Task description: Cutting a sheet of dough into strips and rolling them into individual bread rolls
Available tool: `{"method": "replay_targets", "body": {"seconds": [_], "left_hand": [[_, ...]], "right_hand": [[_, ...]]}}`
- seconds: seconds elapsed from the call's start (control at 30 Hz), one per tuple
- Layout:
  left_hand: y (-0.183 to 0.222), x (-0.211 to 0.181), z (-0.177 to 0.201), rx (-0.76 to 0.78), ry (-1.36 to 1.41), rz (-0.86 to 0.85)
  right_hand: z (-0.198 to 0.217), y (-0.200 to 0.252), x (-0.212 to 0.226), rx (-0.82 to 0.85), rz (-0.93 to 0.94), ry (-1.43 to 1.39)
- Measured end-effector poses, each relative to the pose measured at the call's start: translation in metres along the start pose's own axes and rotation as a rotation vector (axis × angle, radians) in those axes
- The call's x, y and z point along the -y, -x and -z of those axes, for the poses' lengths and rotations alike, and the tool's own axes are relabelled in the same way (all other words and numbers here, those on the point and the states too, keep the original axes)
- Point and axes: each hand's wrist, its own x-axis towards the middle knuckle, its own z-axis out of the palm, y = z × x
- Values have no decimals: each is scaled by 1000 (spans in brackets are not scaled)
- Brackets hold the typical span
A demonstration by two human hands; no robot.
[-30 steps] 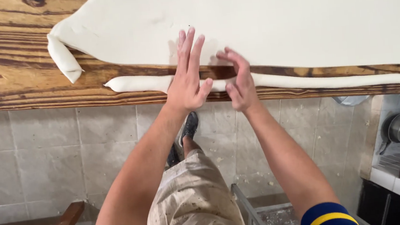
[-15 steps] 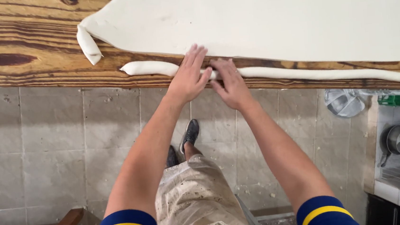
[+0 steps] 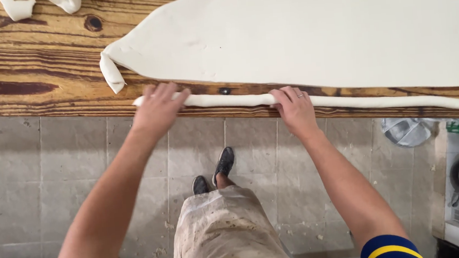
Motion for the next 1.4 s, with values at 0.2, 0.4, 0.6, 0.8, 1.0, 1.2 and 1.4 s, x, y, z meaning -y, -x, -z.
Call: {"method": "replay_targets", "body": {"seconds": [0.2,0.4,0.6,0.8,1.0,1.2,1.4], "left_hand": [[6,-7,-19,-2,27,110],[-90,-70,-2,-375,1135,269],[-96,-72,-27,-272,1192,478],[-59,-83,-29,-184,921,337],[-96,-61,-65,-498,910,80],[-120,-47,-62,-550,1093,198],[-66,-72,-44,-265,1099,256]], "right_hand": [[38,-13,26,12,-44,-137],[50,-95,95,-240,-328,-1305],[8,-112,90,-157,-360,-1528],[43,-75,112,53,-362,-1062],[0,-101,98,-298,-45,-889],[8,-132,87,-372,-85,-1066],[32,-82,110,-158,-239,-1175]]}}
